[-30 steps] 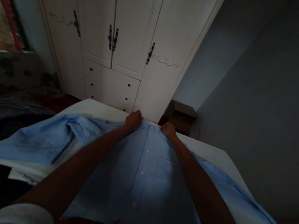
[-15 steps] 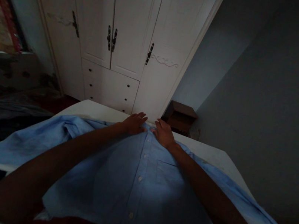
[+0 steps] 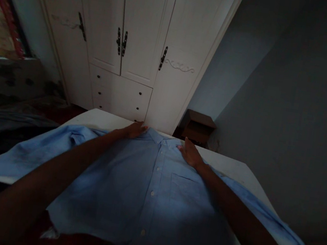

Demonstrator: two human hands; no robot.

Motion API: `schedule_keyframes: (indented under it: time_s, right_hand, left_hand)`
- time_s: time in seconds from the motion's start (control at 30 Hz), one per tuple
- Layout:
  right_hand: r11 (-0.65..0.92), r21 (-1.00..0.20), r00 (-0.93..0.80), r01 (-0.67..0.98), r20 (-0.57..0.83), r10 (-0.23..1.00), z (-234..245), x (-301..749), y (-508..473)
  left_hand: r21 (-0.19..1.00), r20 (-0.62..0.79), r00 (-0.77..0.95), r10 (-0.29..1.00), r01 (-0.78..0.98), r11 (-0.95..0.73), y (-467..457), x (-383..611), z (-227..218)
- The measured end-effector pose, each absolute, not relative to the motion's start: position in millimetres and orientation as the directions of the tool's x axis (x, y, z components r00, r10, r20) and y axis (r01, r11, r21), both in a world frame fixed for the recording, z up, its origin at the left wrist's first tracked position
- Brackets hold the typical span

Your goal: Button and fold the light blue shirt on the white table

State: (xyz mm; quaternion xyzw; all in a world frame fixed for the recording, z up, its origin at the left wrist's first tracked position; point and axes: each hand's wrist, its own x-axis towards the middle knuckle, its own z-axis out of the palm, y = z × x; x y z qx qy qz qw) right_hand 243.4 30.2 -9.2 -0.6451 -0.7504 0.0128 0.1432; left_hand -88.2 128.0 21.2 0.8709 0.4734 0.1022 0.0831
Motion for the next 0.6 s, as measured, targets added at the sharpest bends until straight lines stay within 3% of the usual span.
schedule_keyframes:
  time_s: [0.17,0.27,0.4,0.6]
  right_hand:
    - [0.067,-0.255,-0.047,0.965,0.086,0.995,22,300,3]
    - [0.034,-0.359,-0.05,0.933,-0.035,0.998,34,325,-5]
    - [-0.003,-0.45,-0.016,0.893,-0.038,0.999,34,335,-5]
    - [-0.05,-0.431,0.103,0.901,0.099,0.99,29,337,2]
  left_hand:
    - [0.169,-0.06,0.438,0.897,0.89,-0.424,128,-147,46]
    - [0.166,-0.15,0.471,0.869,0.879,-0.447,116,-166,54]
    - [0.17,-0.084,0.485,0.87,0.868,-0.467,104,-164,54]
    - [0.146,0.056,0.33,0.942,0.931,-0.334,104,-151,54]
